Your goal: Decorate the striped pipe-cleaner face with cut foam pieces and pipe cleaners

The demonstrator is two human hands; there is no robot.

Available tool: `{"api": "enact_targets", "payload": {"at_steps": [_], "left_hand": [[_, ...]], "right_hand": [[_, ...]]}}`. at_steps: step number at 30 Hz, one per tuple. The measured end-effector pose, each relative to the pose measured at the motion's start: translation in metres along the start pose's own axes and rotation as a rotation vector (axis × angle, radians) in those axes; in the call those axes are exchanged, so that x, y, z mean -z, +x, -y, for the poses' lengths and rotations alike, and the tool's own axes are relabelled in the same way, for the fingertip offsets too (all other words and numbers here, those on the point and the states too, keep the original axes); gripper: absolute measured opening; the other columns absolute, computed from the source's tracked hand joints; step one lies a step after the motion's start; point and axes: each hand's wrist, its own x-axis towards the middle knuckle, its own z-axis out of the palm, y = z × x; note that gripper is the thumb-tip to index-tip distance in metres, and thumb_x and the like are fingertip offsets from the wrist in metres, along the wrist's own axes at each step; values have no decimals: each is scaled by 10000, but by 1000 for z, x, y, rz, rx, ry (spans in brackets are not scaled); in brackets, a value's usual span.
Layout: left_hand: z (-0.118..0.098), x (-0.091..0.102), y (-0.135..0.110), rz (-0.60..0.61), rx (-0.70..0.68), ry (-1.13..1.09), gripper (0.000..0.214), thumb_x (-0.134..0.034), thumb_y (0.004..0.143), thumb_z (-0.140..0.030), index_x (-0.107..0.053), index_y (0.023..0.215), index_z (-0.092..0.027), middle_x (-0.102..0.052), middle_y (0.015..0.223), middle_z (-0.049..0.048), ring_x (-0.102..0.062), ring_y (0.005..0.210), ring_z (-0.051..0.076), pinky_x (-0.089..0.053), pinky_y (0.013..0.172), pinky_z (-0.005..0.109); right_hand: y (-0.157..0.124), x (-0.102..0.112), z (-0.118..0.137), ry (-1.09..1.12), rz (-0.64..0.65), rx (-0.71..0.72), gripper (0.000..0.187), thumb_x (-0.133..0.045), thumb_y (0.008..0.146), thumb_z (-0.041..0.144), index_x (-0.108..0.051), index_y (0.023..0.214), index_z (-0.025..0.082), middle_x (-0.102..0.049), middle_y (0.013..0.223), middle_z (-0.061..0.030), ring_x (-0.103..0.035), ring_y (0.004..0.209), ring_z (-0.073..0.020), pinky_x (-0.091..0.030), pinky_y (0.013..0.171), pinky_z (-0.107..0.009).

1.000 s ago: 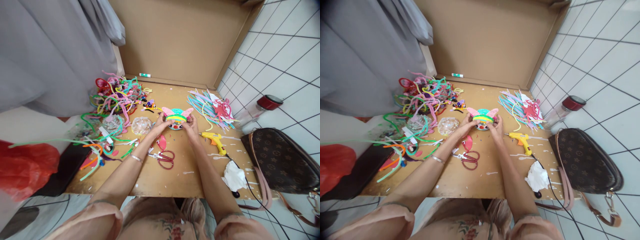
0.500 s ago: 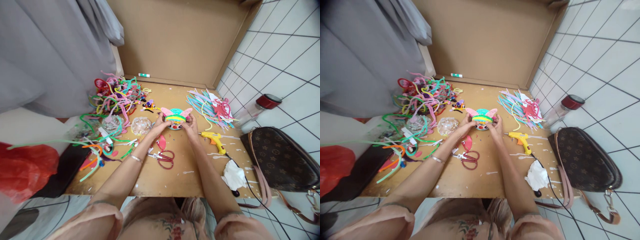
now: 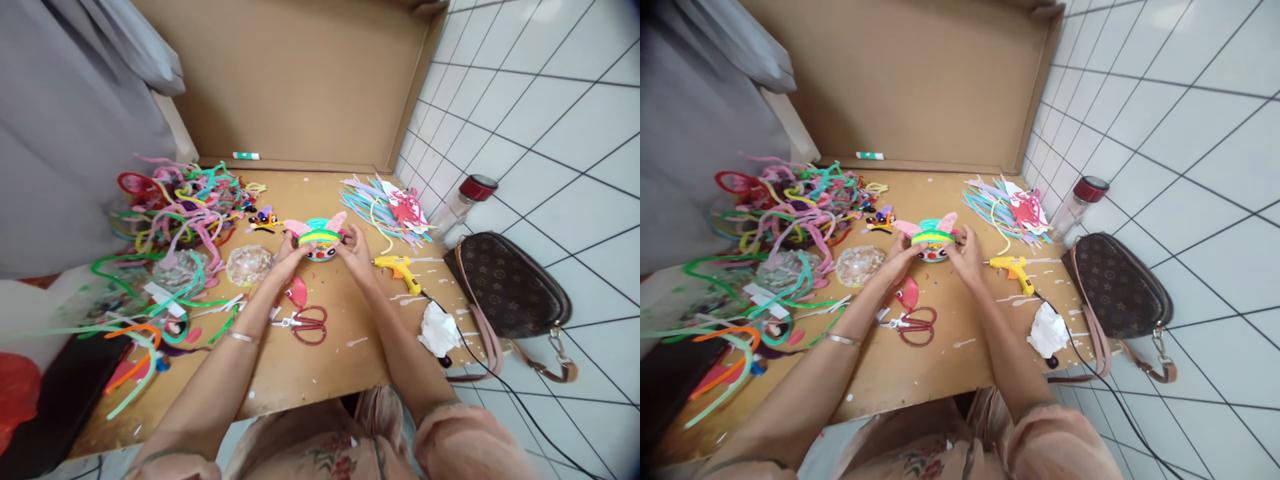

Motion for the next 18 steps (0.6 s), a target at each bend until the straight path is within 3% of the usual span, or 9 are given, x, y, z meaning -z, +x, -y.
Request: {"api": "enact_targets", "payload": {"at_steps": [2, 3, 5, 7, 10, 14, 18], "left_hand": [[-2, -2, -1, -46, 0, -10, 639, -834, 593, -356, -503, 1120, -210, -662, 1191, 64, -636, 1103, 240, -472, 1018, 396], [-3, -3, -1, -58, 2, -12, 641, -835, 588, -361, -505, 1115, -207, -667, 1183, 66, -639, 1098, 243, -476, 1013, 399], [-4, -5, -1, -62, 3, 1, 617, -823, 603, -378, -514, 1108, -205, -673, 1168, 66, -642, 1091, 245, -484, 1002, 401], [-4, -5, -1, -67, -1, 24, 588, -814, 616, -383, -524, 1093, -200, -676, 1146, 65, -646, 1071, 244, -491, 990, 399], [-1, -4, 1, -88, 2, 45, 611, -825, 603, -374, -522, 1100, -189, -678, 1130, 72, -654, 1042, 244, -506, 970, 397], [2, -3, 2, -109, 12, 45, 647, -836, 598, -376, -520, 1130, -187, -672, 1176, 84, -654, 1059, 246, -520, 957, 390], [0, -5, 1, -91, 2, 40, 656, -855, 577, -383, -524, 1109, -190, -686, 1151, 85, -657, 1063, 250, -506, 983, 404]], "right_hand": [[-13, 23, 14, -383, -13, 188, 562, -621, 833, 414, -515, 1319, 153, -550, 1363, -194, -534, 1253, -308, -447, 1065, -492], [-21, 37, 21, -606, -48, 208, 531, -583, 863, 377, -516, 1323, 121, -537, 1380, -221, -491, 1310, -334, -417, 1087, -513], [-35, 67, 30, -1022, -120, 53, 503, -539, 902, 380, -547, 1281, 50, -558, 1321, -283, -530, 1261, -392, -442, 1027, -537], [-45, 93, 33, -1289, -87, -196, 534, -494, 932, 468, -602, 1187, 12, -613, 1196, -306, -619, 1117, -428, -489, 911, -538], [-50, 119, 26, -1408, 8, -380, 616, -452, 934, 568, -622, 1156, 19, -649, 1162, -289, -660, 1050, -427, -504, 844, -496], [-41, 130, 11, -1326, 68, -399, 577, -454, 912, 589, -647, 1146, 98, -699, 1137, -220, -676, 1057, -364, -485, 815, -399], [-30, 132, 4, -1263, 72, -403, 456, -520, 843, 520, -696, 1004, 132, -735, 1004, -203, -687, 953, -331, -449, 733, -359]]}}
